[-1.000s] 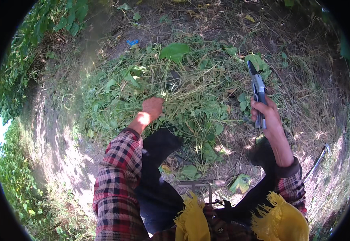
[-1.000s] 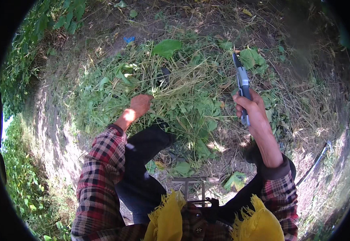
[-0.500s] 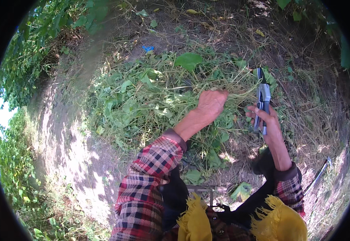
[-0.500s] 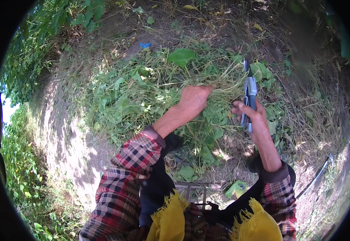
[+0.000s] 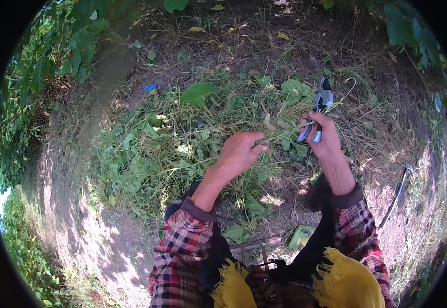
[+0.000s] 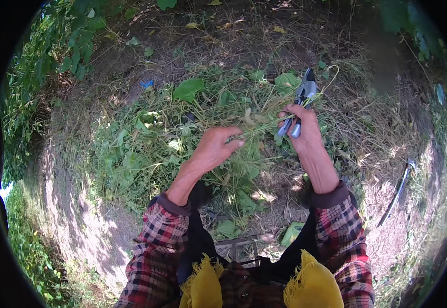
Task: The person uses pruning shears to cut and trim plant stems and leaves in an outdoor garden area. They hold the stems with one hand and cut them with the shears, dropping the trimmed pieces onto the ground.
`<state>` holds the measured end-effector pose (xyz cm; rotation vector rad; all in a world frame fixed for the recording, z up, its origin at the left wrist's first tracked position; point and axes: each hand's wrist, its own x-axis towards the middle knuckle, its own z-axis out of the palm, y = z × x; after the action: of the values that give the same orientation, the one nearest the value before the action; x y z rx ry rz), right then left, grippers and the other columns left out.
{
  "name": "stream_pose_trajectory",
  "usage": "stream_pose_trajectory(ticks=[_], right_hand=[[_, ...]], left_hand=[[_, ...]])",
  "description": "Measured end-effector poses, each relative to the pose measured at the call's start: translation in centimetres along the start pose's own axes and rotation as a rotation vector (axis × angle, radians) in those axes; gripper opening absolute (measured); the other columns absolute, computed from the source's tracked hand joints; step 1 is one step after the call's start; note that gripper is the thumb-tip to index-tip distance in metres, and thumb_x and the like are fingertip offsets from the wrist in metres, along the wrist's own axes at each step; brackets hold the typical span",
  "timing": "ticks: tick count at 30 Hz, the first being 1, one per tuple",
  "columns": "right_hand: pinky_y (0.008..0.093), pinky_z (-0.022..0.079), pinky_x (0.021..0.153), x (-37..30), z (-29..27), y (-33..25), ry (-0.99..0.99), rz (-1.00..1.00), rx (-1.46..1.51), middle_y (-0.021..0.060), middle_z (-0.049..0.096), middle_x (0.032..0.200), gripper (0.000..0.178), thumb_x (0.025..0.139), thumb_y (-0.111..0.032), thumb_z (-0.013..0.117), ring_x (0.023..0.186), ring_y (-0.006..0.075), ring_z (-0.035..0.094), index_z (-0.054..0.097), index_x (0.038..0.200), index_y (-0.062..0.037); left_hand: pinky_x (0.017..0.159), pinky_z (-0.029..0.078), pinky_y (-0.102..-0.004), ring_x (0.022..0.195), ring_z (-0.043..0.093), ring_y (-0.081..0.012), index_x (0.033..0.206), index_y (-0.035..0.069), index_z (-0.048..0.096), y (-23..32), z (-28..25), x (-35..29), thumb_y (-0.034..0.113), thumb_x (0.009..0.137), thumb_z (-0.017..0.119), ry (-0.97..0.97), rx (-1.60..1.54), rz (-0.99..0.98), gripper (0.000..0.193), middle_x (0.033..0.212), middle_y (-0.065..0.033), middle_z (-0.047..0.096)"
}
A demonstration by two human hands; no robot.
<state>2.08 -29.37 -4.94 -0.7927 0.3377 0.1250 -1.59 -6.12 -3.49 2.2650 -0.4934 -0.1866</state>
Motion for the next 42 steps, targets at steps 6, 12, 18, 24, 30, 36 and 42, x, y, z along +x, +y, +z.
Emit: stream_pose_trajectory(ticks=[6, 12, 18, 24, 30, 36, 42], right_hand=[[0.0357, 0.048, 0.062, 0.0, -1.1, -1.0, -0.005, -0.005, -0.015, 0.0114, 0.059, 0.086, 0.016, 0.081, -0.007, 0.061, 0.077, 0.0236, 0.060, 0.051, 0.092, -0.0010], [0.0347, 0.053, 0.062, -0.3, -1.1, -1.1, -0.010, -0.032, -0.105, 0.0112, 0.059, 0.091, 0.024, 0.082, -0.011, 0.061, 0.080, 0.0242, 0.064, 0.049, 0.100, 0.0001], [0.0339, 0.053, 0.068, -1.4, -0.4, -1.7, -0.061, -0.041, -0.166, 0.0099, 0.055, 0.101, 0.035, 0.082, -0.014, 0.062, 0.097, 0.0295, 0.064, 0.047, 0.111, 0.0000], [0.0315, 0.049, 0.075, -2.4, 0.3, -2.4, -0.030, -0.135, -0.355, 0.0064, 0.058, 0.103, 0.038, 0.083, -0.016, 0.061, 0.098, 0.0228, 0.063, 0.048, 0.116, -0.0009], [0.0275, 0.045, 0.073, -3.9, 1.5, -0.6, -0.221, -0.231, -0.773, 0.0031, 0.059, 0.095, 0.042, 0.078, -0.012, 0.066, 0.081, 0.0113, 0.057, 0.051, 0.115, -0.0030], [0.0324, 0.044, 0.070, -4.8, 2.2, 2.1, -0.422, -0.056, -1.117, 0.0069, 0.055, 0.086, 0.051, 0.073, -0.015, 0.071, 0.079, 0.0174, 0.054, 0.050, 0.118, -0.0008], [0.0357, 0.042, 0.068, -5.0, 2.3, 3.2, -0.493, -0.068, -1.174, 0.0076, 0.049, 0.079, 0.051, 0.073, -0.022, 0.069, 0.074, 0.0208, 0.051, 0.050, 0.114, 0.0002]], left_hand=[[0.061, 0.042, -0.0274, 0.065, 0.049, -0.0097, 0.101, -0.001, 0.066, 1.4, -0.7, 1.0, 0.027, 0.093, 0.058, -0.172, -0.367, -0.155, 0.030, 0.068, -0.0008, 0.054], [0.059, 0.037, -0.0254, 0.061, 0.044, -0.0075, 0.094, 0.000, 0.068, 0.7, -1.3, 1.5, 0.019, 0.093, 0.056, -0.017, -0.343, -0.256, 0.022, 0.064, 0.0023, 0.051], [0.057, 0.037, -0.0253, 0.058, 0.044, -0.0071, 0.093, 0.001, 0.070, -0.7, -1.5, 2.0, 0.015, 0.091, 0.058, 0.205, -0.316, -0.245, 0.019, 0.063, 0.0017, 0.053], [0.057, 0.031, -0.0216, 0.059, 0.037, -0.0054, 0.093, 0.002, 0.071, -1.8, -4.0, 2.1, 0.019, 0.094, 0.057, 0.454, -0.423, -0.303, 0.022, 0.062, 0.0050, 0.048], [0.059, 0.031, -0.0229, 0.060, 0.037, -0.0061, 0.092, 0.004, 0.072, -2.7, -4.9, 2.0, 0.022, 0.094, 0.058, 0.496, -0.526, -0.333, 0.023, 0.063, 0.0050, 0.049], [0.058, 0.032, -0.0228, 0.060, 0.041, -0.0060, 0.092, 0.003, 0.072, -2.1, -4.8, 2.1, 0.015, 0.090, 0.062, 0.519, -0.532, -0.330, 0.015, 0.064, 0.0044, 0.051], [0.056, 0.031, -0.0213, 0.059, 0.041, -0.0053, 0.093, 0.003, 0.072, -1.5, -4.8, 2.2, 0.011, 0.087, 0.063, 0.547, -0.510, -0.324, 0.013, 0.065, 0.0032, 0.054]])
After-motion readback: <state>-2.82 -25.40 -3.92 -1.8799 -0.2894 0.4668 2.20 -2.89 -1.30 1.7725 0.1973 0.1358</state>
